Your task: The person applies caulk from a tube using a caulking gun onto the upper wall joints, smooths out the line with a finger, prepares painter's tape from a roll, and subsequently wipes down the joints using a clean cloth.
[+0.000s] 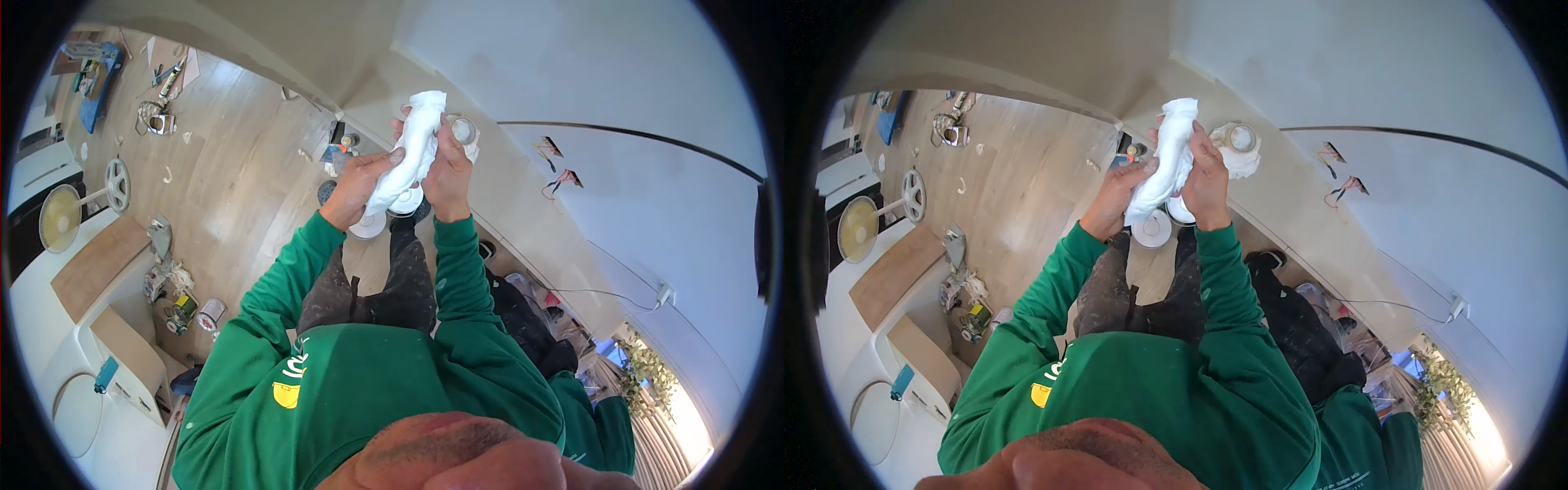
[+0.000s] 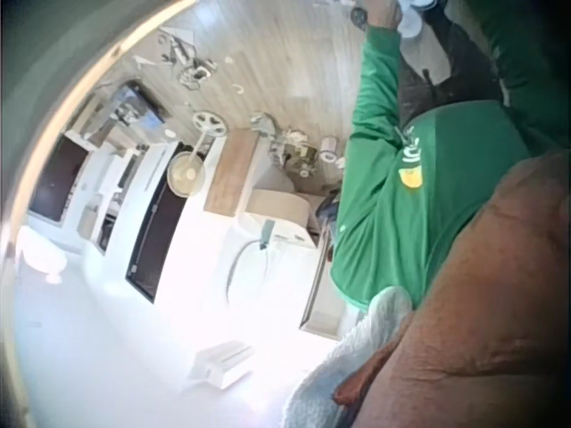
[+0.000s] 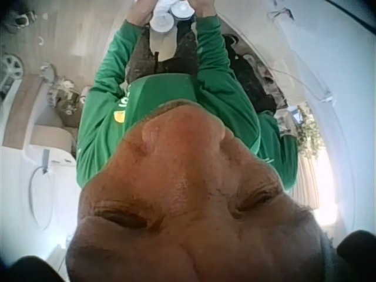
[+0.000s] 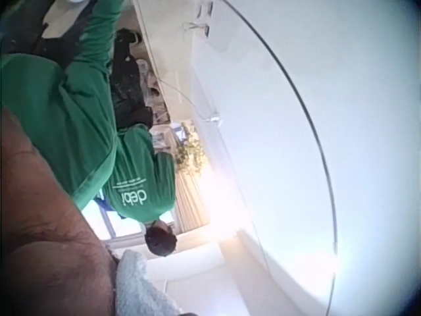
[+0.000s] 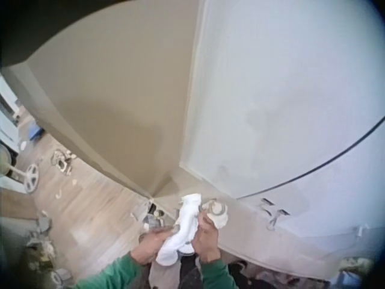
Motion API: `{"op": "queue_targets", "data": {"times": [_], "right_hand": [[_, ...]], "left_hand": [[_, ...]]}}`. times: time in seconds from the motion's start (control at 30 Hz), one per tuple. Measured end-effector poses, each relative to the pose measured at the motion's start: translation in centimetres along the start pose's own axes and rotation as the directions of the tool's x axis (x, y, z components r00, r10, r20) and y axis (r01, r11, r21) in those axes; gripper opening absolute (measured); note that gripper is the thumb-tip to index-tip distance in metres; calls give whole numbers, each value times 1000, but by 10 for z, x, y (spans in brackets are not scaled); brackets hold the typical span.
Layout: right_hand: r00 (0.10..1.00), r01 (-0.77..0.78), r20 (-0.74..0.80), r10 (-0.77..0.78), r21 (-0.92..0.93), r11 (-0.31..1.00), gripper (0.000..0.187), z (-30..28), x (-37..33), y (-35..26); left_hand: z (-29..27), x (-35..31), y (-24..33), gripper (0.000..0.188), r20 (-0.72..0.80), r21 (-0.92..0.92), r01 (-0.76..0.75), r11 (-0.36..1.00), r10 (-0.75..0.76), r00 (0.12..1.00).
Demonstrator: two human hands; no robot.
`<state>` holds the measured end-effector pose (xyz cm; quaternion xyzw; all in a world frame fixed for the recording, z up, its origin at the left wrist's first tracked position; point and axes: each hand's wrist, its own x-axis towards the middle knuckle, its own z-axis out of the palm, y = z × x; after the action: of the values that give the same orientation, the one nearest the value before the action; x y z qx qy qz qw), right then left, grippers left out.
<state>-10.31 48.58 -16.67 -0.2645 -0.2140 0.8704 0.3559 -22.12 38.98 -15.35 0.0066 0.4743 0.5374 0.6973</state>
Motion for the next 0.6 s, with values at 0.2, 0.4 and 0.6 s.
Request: {"op": "queue_targets", "data": {"times": [0.2, 0.4, 0.6], "right_hand": [[986, 65, -119, -120, -390, 919, 44, -35, 0, 8], [863, -32, -501, -65, -182, 983, 36, -62, 9, 32], [868, -239, -482, 119, -197, 951, 25, -104, 37, 69]], "left_hand": [[-6, 27, -23, 24, -214, 394, -274, 877, 378, 901], [-1, 56, -41, 20, 215, 821, -564, 88, 867, 449], [-22, 69, -66, 38, 450, 868, -475, -143, 630, 633]]}}
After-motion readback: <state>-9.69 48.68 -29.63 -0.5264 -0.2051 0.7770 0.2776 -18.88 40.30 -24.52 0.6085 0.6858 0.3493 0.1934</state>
